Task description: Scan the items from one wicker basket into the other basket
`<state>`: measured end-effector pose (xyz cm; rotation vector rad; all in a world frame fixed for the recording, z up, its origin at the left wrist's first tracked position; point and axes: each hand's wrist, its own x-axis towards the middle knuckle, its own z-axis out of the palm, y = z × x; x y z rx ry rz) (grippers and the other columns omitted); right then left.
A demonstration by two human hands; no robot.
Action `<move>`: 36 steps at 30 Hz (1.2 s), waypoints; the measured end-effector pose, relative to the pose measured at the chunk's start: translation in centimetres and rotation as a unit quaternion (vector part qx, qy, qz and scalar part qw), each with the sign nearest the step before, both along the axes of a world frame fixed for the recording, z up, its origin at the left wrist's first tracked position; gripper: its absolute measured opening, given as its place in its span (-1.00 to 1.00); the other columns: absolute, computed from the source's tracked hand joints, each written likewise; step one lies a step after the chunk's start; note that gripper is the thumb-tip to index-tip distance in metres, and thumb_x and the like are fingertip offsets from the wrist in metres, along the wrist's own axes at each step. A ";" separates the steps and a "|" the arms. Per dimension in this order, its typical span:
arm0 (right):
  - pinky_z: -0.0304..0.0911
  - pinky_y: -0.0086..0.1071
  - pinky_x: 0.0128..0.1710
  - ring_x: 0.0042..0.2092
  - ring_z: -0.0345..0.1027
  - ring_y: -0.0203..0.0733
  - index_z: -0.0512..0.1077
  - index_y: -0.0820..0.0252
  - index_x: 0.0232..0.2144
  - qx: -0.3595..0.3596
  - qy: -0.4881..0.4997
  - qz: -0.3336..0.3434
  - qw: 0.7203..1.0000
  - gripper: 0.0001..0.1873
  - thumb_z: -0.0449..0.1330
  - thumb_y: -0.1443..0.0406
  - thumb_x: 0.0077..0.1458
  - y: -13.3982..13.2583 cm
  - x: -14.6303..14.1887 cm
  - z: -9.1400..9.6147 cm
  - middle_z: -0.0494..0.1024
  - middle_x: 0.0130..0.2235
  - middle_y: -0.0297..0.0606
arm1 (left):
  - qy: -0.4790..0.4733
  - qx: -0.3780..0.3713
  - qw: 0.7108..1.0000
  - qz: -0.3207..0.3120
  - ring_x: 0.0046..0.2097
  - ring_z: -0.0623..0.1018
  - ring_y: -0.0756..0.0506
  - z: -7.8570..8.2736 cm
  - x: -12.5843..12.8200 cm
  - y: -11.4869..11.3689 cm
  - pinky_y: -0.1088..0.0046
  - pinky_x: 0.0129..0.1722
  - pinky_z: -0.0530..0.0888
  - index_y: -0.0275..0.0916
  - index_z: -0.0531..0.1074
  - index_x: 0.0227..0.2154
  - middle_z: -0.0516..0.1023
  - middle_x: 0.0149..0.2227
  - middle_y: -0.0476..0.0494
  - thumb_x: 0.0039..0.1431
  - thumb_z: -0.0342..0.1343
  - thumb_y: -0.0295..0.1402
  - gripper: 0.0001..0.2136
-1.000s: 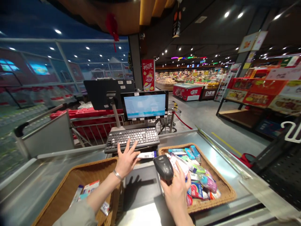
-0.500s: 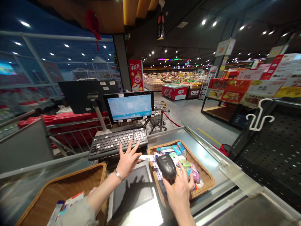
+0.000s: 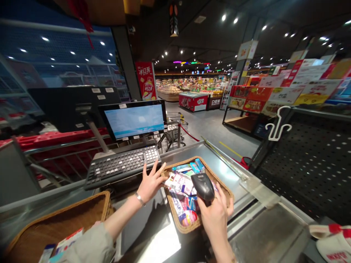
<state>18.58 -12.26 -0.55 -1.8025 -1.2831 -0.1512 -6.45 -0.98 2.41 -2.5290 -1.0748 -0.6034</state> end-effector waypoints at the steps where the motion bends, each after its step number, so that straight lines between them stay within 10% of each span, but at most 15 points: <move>1: -0.31 0.09 0.22 0.15 0.20 0.07 0.52 0.18 -0.20 0.003 0.004 -0.006 1.000 -0.46 0.05 -0.08 0.02 0.0 0.3 0.0 0.53 -0.03 -0.05 | 0.003 -0.004 1.000 -0.010 0.37 -0.11 -0.37 -0.2 0.2 0.2 -0.43 0.17 -0.28 -0.03 0.49 -0.20 0.13 0.32 -0.05 0.12 0.20 -0.25 -0.83; 8: -0.36 0.05 0.24 0.15 0.22 0.08 0.53 0.15 -0.30 0.007 0.016 -0.031 0.999 -0.45 0.01 -0.12 0.02 -0.1 1.4 0.1 0.57 -0.10 -0.09 | 0.035 -0.044 0.995 -0.084 0.38 -0.24 -0.33 -1.0 2.0 0.9 -0.45 0.14 -0.33 0.10 0.44 -0.09 0.11 0.33 0.04 0.13 0.17 -0.17 -0.74; 19: -0.35 0.06 0.24 0.13 0.23 0.09 0.54 0.17 -0.32 0.010 0.012 -0.042 0.999 -0.43 0.01 -0.15 0.01 0.3 1.3 0.0 0.58 -0.12 -0.07 | 0.043 -0.042 0.998 -0.011 0.37 -0.09 -0.35 -0.1 1.8 0.0 -0.43 0.17 -0.18 -0.01 0.20 0.18 0.06 0.34 -0.20 0.18 0.10 -0.19 -0.50; 36: -0.29 0.06 0.23 0.15 0.20 0.09 0.51 0.19 -0.21 -0.002 0.007 0.041 0.999 -0.38 0.02 -0.16 0.01 1.3 -4.9 0.7 0.49 0.01 0.01 | 0.047 -0.018 0.996 0.073 0.37 -0.10 -0.36 1.2 -5.0 -3.7 -0.39 0.19 -0.25 -0.12 0.18 0.20 0.02 0.35 -0.25 0.18 0.09 -0.19 -0.48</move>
